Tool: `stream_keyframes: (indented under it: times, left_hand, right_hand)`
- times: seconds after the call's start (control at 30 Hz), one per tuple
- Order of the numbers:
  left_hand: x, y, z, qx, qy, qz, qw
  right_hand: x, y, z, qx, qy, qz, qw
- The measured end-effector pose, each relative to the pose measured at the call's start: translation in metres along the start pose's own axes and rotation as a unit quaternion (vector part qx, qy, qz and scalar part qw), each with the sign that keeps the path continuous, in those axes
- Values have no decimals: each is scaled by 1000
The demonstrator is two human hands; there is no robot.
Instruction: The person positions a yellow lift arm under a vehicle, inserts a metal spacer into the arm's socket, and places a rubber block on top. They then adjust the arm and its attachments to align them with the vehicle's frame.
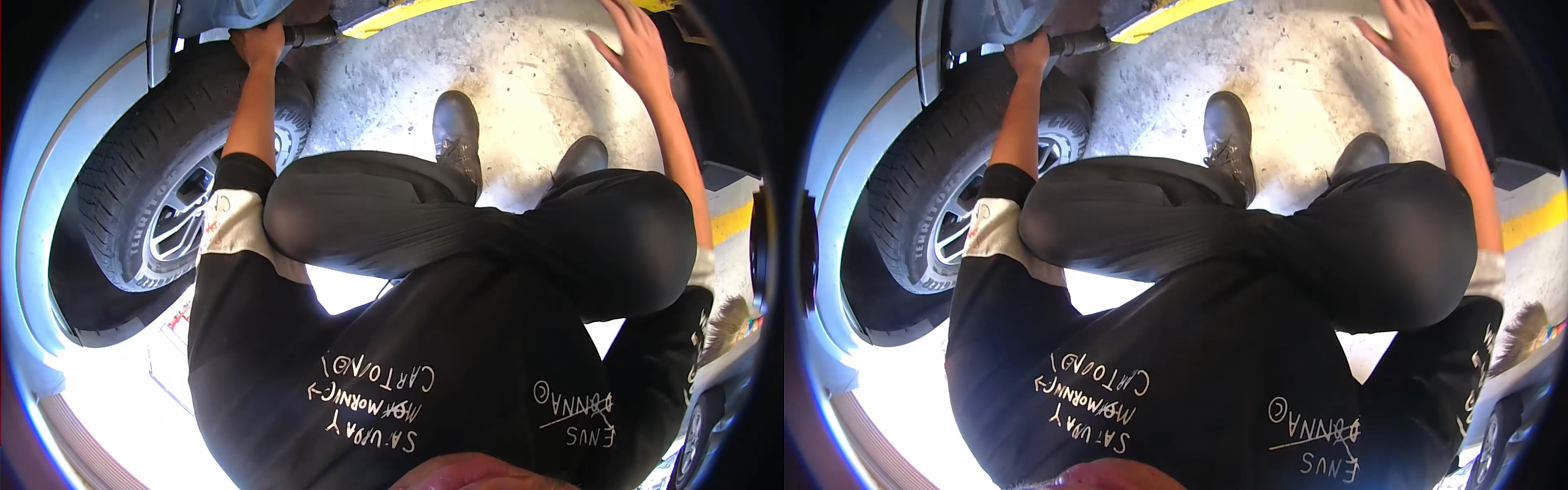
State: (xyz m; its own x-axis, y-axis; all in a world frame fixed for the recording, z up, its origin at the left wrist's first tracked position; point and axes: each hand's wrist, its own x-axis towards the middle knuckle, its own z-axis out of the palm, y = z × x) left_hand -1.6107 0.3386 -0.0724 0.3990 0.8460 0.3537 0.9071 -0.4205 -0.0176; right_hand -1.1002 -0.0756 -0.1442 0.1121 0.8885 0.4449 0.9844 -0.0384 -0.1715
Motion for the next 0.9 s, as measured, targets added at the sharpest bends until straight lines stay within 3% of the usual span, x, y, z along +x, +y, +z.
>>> stream_keyframes:
  times: [0.07, 0.17, 0.2, 0.27, 0.33, 0.4, 0.47, 0.53, 0.57, 0.6, 0.67, 0.73, 0.83, 0.9]
  left_hand:
    - [-1, 0, 2, -22, 16, 2, 1000]
    - [-2, 8, -7, -66, -10, -88, 994]
    - [-2, 6, -7, -68, -10, -87, 994]
    - [-3, -4, 0, -136, 25, -36, 990]
    - [-12, 24, -20, -129, 36, -54, 990]
    - [-12, 39, -32, 45, 10, -58, 997]
    - [-15, 36, -34, 18, 27, -42, 999]
    - [-25, 33, -42, -145, -50, 3, 988]
    - [-30, 32, -43, -58, -60, 61, 995]
    - [-32, 39, -46, -56, -69, 58, 994]
    - [-27, 52, -46, -68, -49, -62, 995]
    - [-20, 11, -21, -79, -22, -46, 996]
    - [-6, -3, -18, -76, 0, -72, 995]
    - [8, -22, -14, 115, -54, 37, 991]
  right_hand:
    - [47, -16, -1, -8, -120, -13, 993]
    - [63, -30, 16, -18, -138, 24, 990]
    - [66, -34, 18, -20, -138, 25, 990]
    - [75, -38, 19, -53, -44, -21, 997]
    - [90, -36, 25, -28, -86, -13, 996]
    - [100, -23, 49, -152, -68, -52, 985]
    - [106, -14, 57, -95, -98, -52, 989]
    - [108, -12, 59, -66, -84, -64, 992]
    - [107, -9, 63, -76, -69, -73, 992]
    - [106, -7, 65, -69, -76, -73, 992]
    - [105, -2, 67, -48, -77, -81, 993]
    - [104, -1, 69, -45, -70, -80, 993]
    - [110, -6, 67, -53, -62, -81, 993]
    - [111, -9, 64, -62, -70, -75, 993]
